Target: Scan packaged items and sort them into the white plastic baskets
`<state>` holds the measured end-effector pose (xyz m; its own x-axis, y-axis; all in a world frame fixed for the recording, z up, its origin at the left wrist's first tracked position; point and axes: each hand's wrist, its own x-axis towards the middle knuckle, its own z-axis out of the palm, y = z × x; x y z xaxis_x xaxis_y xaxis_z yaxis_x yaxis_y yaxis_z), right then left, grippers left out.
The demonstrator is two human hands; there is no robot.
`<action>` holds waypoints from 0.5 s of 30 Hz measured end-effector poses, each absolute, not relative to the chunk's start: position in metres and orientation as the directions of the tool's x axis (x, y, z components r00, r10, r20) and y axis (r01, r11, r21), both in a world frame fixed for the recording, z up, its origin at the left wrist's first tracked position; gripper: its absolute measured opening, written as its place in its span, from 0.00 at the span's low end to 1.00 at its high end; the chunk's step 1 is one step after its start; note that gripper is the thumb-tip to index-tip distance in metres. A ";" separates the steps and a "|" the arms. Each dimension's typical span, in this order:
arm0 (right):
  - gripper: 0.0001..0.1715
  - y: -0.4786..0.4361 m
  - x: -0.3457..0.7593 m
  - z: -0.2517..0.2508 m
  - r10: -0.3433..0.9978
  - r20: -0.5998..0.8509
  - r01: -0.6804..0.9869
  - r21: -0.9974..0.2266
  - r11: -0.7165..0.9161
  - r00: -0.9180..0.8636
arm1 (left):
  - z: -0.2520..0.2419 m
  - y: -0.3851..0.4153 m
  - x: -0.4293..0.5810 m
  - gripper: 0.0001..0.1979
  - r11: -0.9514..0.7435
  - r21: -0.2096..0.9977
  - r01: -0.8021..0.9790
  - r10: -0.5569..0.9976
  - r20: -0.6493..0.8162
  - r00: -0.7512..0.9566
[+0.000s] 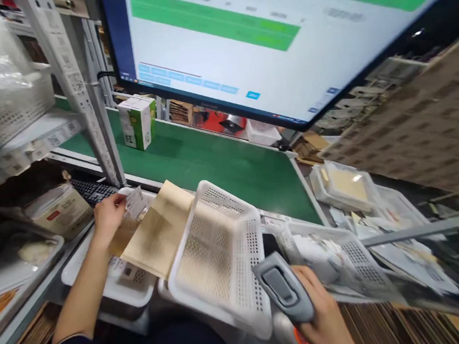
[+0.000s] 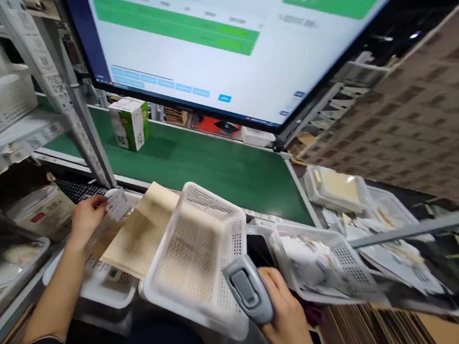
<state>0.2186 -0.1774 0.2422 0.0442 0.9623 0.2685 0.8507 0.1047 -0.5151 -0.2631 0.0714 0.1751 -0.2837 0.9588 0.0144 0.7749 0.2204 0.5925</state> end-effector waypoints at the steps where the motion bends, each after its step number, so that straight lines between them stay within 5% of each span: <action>1: 0.32 -0.170 0.207 0.253 0.969 0.242 0.868 -0.468 0.167 -0.056 | 0.197 0.063 -0.252 0.20 0.113 0.670 0.733 0.968 0.090 -0.232; 6: 0.39 -0.142 0.150 0.300 0.961 0.041 0.928 -0.253 0.273 -0.272 | 0.255 0.023 -0.163 0.21 -0.264 0.825 0.499 0.959 0.279 0.046; 11: 0.35 -0.139 0.146 0.307 0.977 -0.155 0.981 -0.149 0.126 -0.149 | 0.227 0.004 -0.091 0.21 -0.329 0.825 0.459 0.925 0.183 0.334; 15: 0.33 -0.161 0.186 0.274 0.981 -0.170 0.982 -0.180 0.063 -0.094 | 0.195 0.013 -0.101 0.23 -0.300 0.801 0.518 0.932 0.130 0.340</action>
<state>0.1864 -0.1613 0.2744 -0.0943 0.9808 -0.1705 0.9816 0.0630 -0.1804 -0.1010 0.0134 0.1950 0.3397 0.9315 0.1298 0.5178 -0.3004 0.8010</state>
